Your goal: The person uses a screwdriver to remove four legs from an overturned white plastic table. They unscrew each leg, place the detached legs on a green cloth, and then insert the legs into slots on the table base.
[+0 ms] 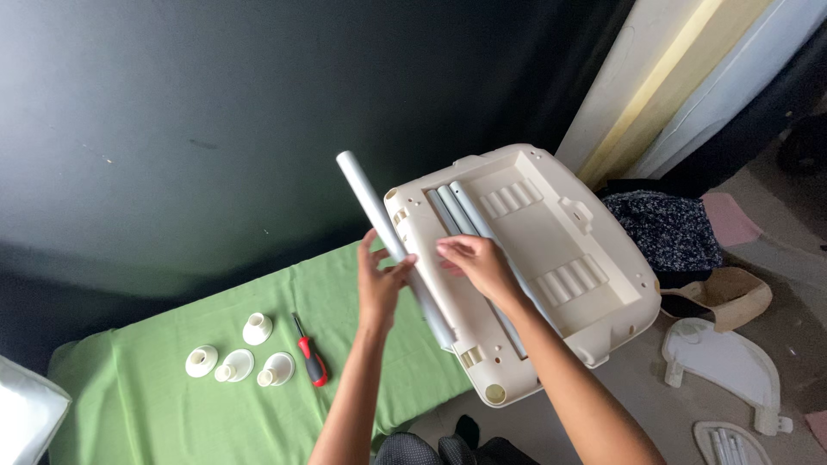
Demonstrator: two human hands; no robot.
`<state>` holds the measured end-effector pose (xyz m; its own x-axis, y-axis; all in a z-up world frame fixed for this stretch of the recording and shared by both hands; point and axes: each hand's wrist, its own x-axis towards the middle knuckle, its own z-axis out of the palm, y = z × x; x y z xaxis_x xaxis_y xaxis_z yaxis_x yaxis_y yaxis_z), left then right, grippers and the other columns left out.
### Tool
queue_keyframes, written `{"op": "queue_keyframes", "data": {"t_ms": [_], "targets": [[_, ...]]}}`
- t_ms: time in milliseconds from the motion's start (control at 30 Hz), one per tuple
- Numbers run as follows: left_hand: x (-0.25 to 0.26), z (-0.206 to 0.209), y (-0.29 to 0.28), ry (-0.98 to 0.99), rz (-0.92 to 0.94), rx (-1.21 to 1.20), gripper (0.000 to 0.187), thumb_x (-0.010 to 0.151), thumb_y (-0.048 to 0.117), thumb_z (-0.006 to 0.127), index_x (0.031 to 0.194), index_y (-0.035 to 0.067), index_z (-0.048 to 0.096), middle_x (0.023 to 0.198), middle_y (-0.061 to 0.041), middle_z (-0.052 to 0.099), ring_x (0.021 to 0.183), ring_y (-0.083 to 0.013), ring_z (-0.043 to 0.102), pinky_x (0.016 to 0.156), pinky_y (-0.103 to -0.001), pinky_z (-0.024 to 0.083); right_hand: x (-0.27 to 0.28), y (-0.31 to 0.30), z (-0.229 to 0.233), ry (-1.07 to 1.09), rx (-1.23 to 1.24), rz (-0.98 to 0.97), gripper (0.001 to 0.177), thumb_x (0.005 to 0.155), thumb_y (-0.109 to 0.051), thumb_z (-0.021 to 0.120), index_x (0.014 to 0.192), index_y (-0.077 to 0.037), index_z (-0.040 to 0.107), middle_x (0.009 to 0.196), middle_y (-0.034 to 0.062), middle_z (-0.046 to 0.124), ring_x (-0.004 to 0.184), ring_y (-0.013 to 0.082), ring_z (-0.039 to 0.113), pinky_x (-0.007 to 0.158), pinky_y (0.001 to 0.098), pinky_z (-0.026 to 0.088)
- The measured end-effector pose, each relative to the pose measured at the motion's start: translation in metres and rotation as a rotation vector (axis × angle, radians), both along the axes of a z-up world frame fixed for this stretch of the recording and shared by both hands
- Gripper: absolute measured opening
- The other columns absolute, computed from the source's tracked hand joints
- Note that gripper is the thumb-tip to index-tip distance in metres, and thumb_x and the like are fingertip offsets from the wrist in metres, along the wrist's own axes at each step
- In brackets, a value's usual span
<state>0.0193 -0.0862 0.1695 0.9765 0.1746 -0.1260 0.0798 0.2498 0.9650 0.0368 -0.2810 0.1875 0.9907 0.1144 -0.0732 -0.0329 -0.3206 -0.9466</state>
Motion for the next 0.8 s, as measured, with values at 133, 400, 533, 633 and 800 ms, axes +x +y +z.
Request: {"op": "queue_keyframes", "data": {"t_ms": [133, 400, 533, 633, 800], "targets": [[-0.008, 0.018, -0.035, -0.062, -0.103, -0.027, 0.101, 0.073, -0.003, 0.085, 0.154, 0.012, 0.028, 0.118, -0.016, 0.062, 0.091, -0.0240, 0.072, 0.068, -0.035, 0.066, -0.005, 0.008, 0.004, 0.214, 0.146, 0.010, 0.040, 0.095, -0.033, 0.067, 0.126, -0.009, 0.070, 0.094, 0.0047, 0.076, 0.081, 0.0096, 0.072, 0.072, 0.0243, 0.059], [-0.022, 0.025, -0.069, -0.223, -0.231, 0.254, 0.117, 0.068, 0.005, 0.091, 0.159, 0.013, 0.017, 0.130, -0.016, 0.059, 0.108, -0.0272, 0.067, 0.084, -0.039, 0.063, 0.001, -0.042, 0.002, 0.145, 0.219, -0.017, 0.036, 0.091, -0.019, 0.072, 0.119, 0.004, 0.072, 0.096, 0.0053, 0.079, 0.085, 0.0094, 0.073, 0.074, 0.0262, 0.061], [-0.020, 0.024, -0.065, -0.114, -0.195, 0.379, 0.111, 0.070, 0.009, 0.089, 0.159, 0.018, 0.023, 0.132, -0.017, 0.056, 0.113, -0.0288, 0.062, 0.085, -0.042, 0.061, -0.001, -0.076, 0.010, 0.082, 0.109, -0.148, 0.038, 0.089, -0.014, 0.073, 0.125, -0.002, 0.072, 0.091, 0.0068, 0.075, 0.075, 0.0104, 0.065, 0.066, 0.0273, 0.054], [-0.017, 0.019, -0.058, -0.040, -0.208, 0.371, 0.094, 0.077, 0.013, 0.083, 0.157, 0.019, 0.032, 0.133, -0.016, 0.056, 0.115, -0.0276, 0.063, 0.086, -0.041, 0.061, -0.006, -0.089, 0.014, 0.061, -0.009, -0.222, 0.037, 0.089, -0.015, 0.073, 0.125, -0.006, 0.073, 0.089, 0.0079, 0.073, 0.073, 0.0112, 0.065, 0.066, 0.0276, 0.054], [-0.017, 0.009, -0.057, -0.038, -0.206, 0.387, 0.082, 0.081, 0.013, 0.080, 0.153, 0.018, 0.041, 0.132, -0.015, 0.057, 0.115, -0.0263, 0.062, 0.091, -0.040, 0.058, -0.016, -0.097, 0.011, 0.108, -0.297, -0.340, 0.041, 0.085, -0.014, 0.067, 0.125, -0.011, 0.072, 0.094, 0.0082, 0.075, 0.076, 0.0209, 0.072, 0.074, 0.0339, 0.056]]}}
